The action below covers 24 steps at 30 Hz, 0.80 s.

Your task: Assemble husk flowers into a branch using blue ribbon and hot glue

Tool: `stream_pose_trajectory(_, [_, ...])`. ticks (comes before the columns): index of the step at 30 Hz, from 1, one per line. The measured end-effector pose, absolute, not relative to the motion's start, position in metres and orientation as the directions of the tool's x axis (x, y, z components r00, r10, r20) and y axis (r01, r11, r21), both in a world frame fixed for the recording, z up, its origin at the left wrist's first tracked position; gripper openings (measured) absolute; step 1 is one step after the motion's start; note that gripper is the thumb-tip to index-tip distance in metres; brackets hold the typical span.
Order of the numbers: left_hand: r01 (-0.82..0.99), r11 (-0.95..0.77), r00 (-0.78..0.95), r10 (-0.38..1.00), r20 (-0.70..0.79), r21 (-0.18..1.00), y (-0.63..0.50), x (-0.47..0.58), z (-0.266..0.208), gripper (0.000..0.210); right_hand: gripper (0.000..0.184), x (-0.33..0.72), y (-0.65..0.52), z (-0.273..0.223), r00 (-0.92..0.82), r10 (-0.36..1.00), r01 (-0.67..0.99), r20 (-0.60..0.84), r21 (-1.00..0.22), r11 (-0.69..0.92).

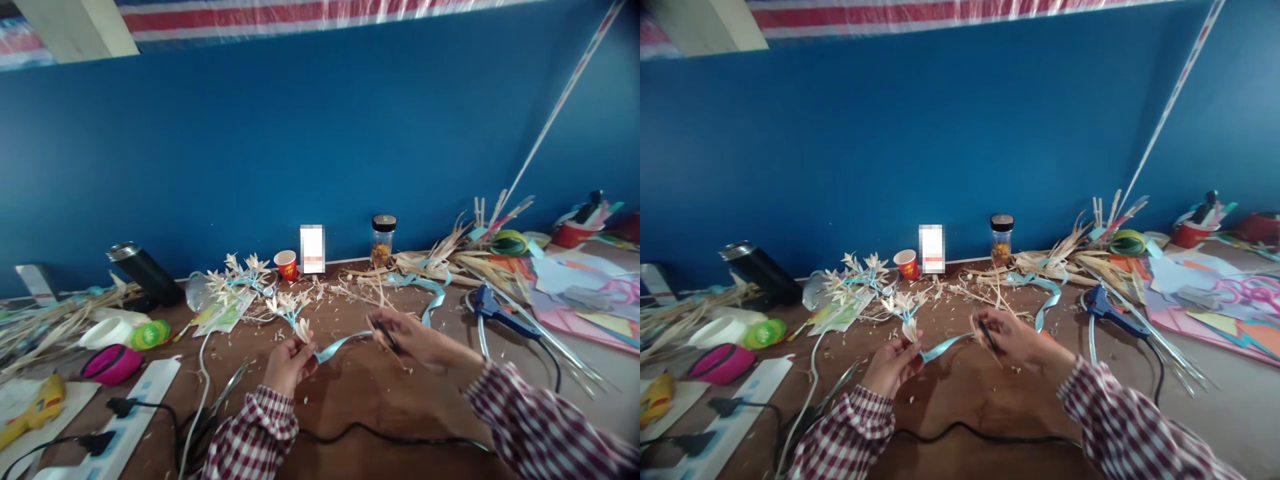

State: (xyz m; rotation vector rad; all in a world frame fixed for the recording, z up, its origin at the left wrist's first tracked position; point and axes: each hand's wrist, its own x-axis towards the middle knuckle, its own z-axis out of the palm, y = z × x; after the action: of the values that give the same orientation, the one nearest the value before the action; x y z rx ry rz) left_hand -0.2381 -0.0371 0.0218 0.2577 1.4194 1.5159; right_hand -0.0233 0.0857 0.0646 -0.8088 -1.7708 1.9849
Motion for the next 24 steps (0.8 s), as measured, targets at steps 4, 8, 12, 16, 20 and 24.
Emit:
stream_pose_trajectory(4, [-0.507, 0.136, -0.517, 0.741, -0.427, 0.851, -0.033, -0.242, 0.026, 0.028, 0.032, -0.01, 0.018, 0.055, -0.836, 0.453, 0.098, -0.31, -0.896, -0.432])
stream_pose_trajectory(8, [-0.53, 0.093, -0.556, 0.712, -0.428, 0.843, -0.029, -0.241, 0.024, 0.022, 0.042, -0.01, -0.025, 0.039, -0.846, 0.318, 0.181, -0.427, -0.793, -0.582])
stream_pose_trajectory(12, [-0.53, 0.079, -0.566, 0.708, -0.421, 0.845, -0.028, -0.238, 0.022, 0.021, 0.046, -0.024, -0.03, 0.03, -0.807, 0.347, 0.209, -0.479, -0.78, -0.59])
stream_pose_trajectory(16, [-0.524, 0.085, -0.57, 0.705, -0.423, 0.848, -0.03, -0.234, 0.025, 0.023, 0.05, -0.039, -0.019, 0.031, -0.829, 0.371, 0.179, -0.42, -0.826, -0.535])
stream_pose_trajectory(20, [-0.533, 0.085, -0.579, 0.69, -0.435, 0.842, -0.032, -0.229, 0.028, 0.025, 0.05, -0.049, -0.012, 0.033, -0.846, 0.393, 0.144, -0.36, -0.865, -0.481])
stream_pose_trajectory(24, [-0.567, 0.102, -0.548, 0.694, -0.467, 0.817, -0.032, -0.227, 0.027, 0.024, 0.047, -0.053, -0.011, 0.035, -0.838, 0.403, 0.151, -0.367, -0.867, -0.475])
